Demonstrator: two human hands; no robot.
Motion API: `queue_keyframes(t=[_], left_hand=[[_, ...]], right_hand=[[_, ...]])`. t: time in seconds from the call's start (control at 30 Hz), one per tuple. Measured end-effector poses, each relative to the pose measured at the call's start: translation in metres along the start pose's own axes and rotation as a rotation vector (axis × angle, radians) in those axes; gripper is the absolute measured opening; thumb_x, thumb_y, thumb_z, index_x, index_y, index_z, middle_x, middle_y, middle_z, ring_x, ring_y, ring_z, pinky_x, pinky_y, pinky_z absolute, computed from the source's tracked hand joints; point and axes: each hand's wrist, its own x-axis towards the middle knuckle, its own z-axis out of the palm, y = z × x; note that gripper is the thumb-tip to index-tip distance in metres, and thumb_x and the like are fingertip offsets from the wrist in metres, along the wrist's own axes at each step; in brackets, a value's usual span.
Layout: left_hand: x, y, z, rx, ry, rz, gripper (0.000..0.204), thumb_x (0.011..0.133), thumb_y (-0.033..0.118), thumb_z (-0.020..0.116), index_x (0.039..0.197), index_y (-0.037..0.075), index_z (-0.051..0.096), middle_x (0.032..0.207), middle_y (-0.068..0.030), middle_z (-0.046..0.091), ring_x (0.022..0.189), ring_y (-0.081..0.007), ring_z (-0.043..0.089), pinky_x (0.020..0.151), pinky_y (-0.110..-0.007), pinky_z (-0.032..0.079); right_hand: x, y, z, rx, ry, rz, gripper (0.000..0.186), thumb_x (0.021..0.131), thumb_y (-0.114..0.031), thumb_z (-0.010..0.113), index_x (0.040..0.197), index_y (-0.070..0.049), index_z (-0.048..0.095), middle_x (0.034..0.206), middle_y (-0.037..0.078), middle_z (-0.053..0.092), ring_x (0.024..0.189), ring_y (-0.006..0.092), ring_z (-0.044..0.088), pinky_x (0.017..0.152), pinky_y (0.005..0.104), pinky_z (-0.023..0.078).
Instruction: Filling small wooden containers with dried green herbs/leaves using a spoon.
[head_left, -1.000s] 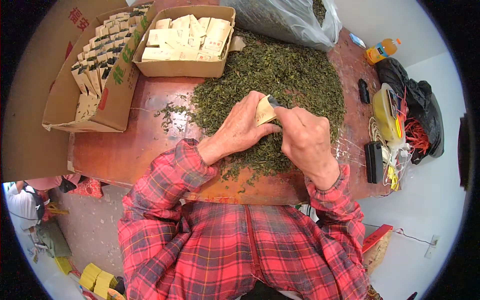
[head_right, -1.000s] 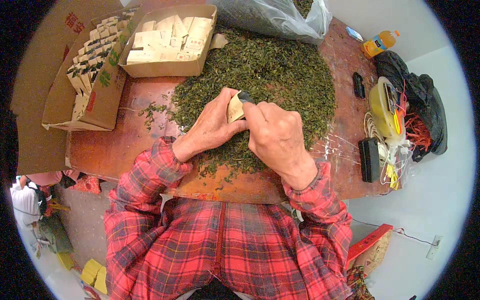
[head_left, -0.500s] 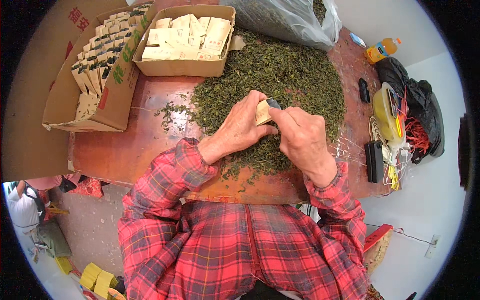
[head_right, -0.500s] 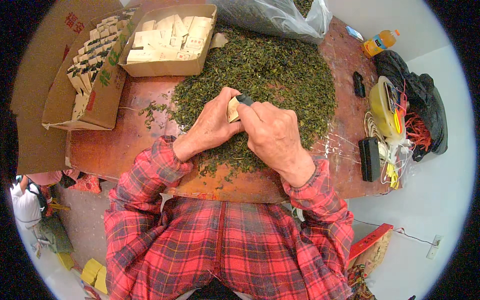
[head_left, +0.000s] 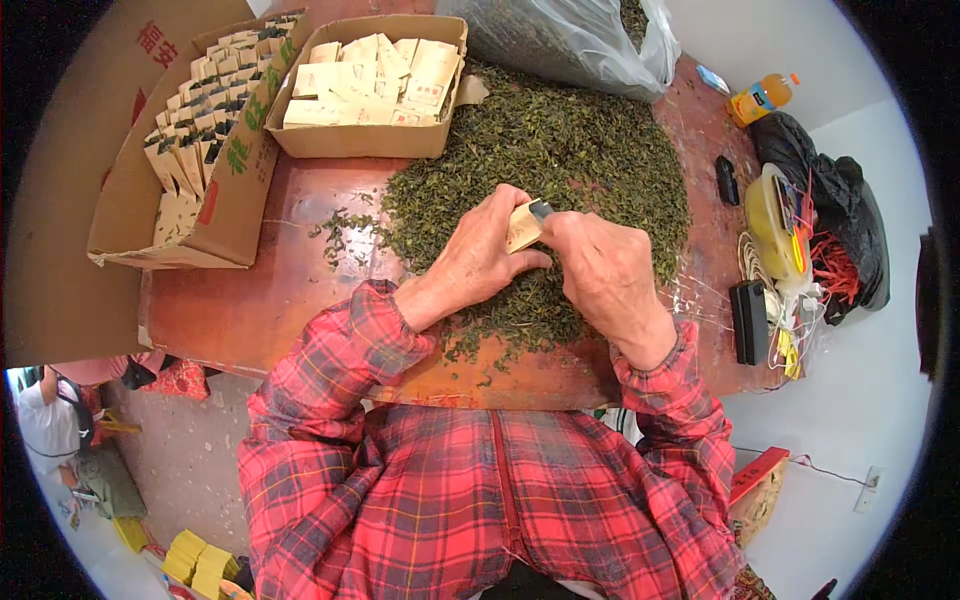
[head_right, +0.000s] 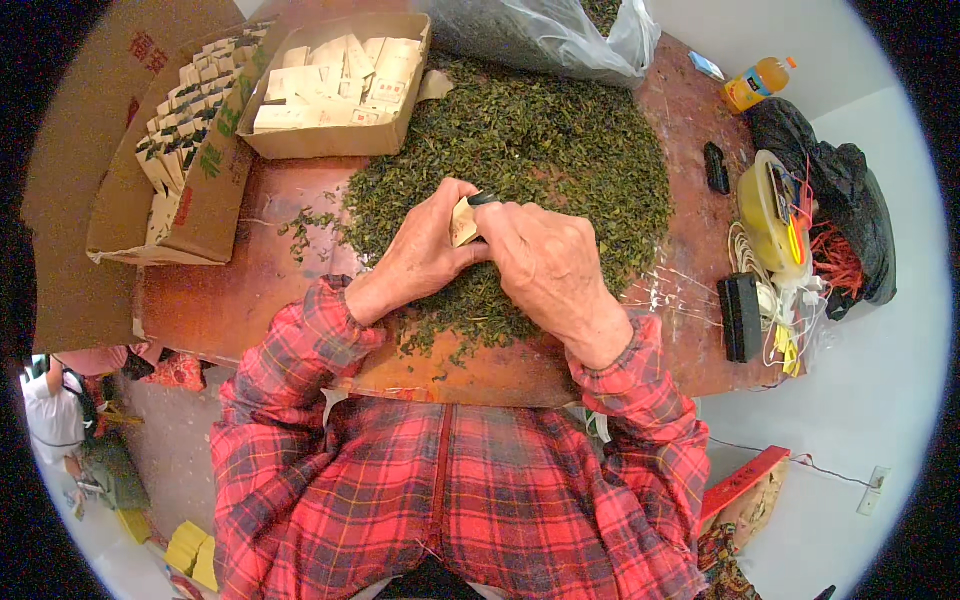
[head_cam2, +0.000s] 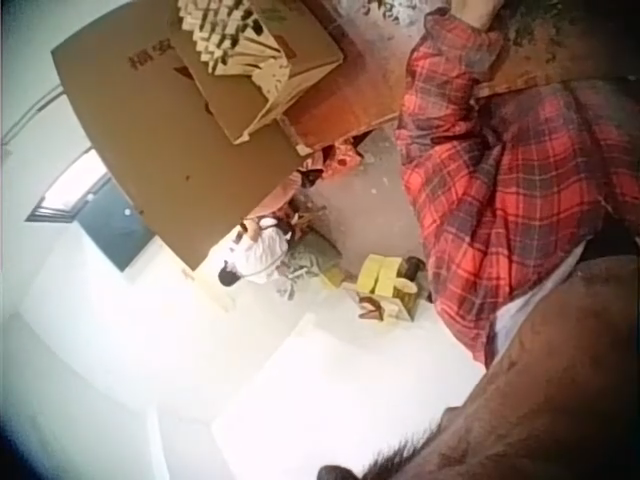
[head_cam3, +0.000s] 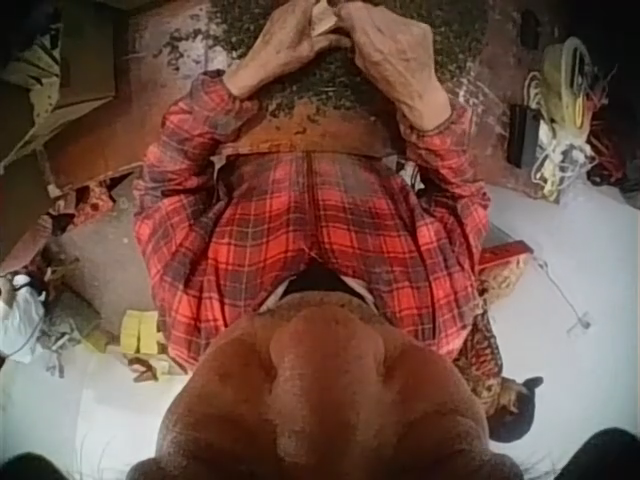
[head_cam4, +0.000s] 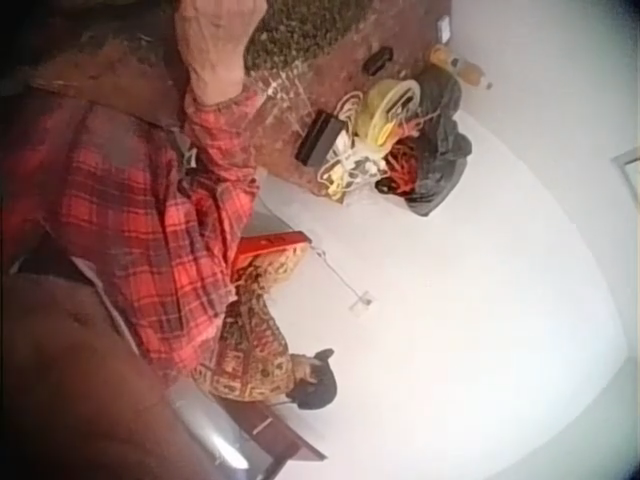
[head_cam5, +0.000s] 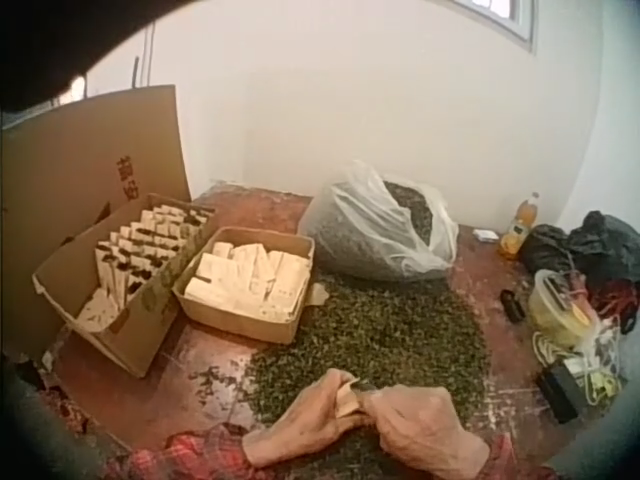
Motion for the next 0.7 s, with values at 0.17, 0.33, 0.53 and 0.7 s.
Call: queue_keyframes(t=[0.17,0.33,0.53,0.7], left_hand=[[0.0,-0.002,0.001,0.02,0.016,0.02,0.063,0.076,0.016,0.092,0.12,0.003,0.048,0.107,-0.0215,0.063,0.1,-0.0445,0.064,0.083,-0.048,0.052],[-0.001,-0.003,0.002,0.003,0.029,0.046,0.065,0.076,0.023,0.093,0.122,0.003,0.051,0.104,-0.0185,0.063,0.093,-0.036,0.064,0.08,-0.042,0.052],[-0.002,-0.003,0.002,0.019,0.027,0.051,0.067,0.075,0.024,0.094,0.122,0.003,0.051,0.105,-0.0178,0.063,0.093,-0.0353,0.064,0.08,-0.041,0.052],[0.0,0.004,-0.001,-0.009,-0.023,-0.037,0.065,0.075,0.023,0.093,0.119,0.003,0.049,0.106,-0.0199,0.063,0.097,-0.0404,0.064,0.083,-0.045,0.052]], right_hand=[[0.0,0.0,-0.012,-0.017,-0.004,-0.032,0.022,0.078,0.006,0.066,0.097,-0.005,0.062,0.078,0.008,0.064,0.068,0.0268,0.068,0.057,0.0382,0.053],[-0.002,-0.002,-0.02,-0.021,0.064,-0.034,0.022,0.076,0.01,0.063,0.093,-0.003,0.064,0.079,0.009,0.066,0.068,0.0272,0.068,0.057,0.0382,0.054],[-0.005,0.0,-0.019,0.0,0.133,-0.041,0.025,0.074,0.013,0.065,0.095,-0.002,0.065,0.078,0.009,0.066,0.067,0.0279,0.067,0.058,0.0385,0.053],[-0.01,0.005,-0.031,-0.002,0.219,0.025,0.023,0.08,0.012,0.069,0.098,-0.002,0.067,0.081,0.009,0.068,0.066,0.0285,0.067,0.057,0.0377,0.051]])
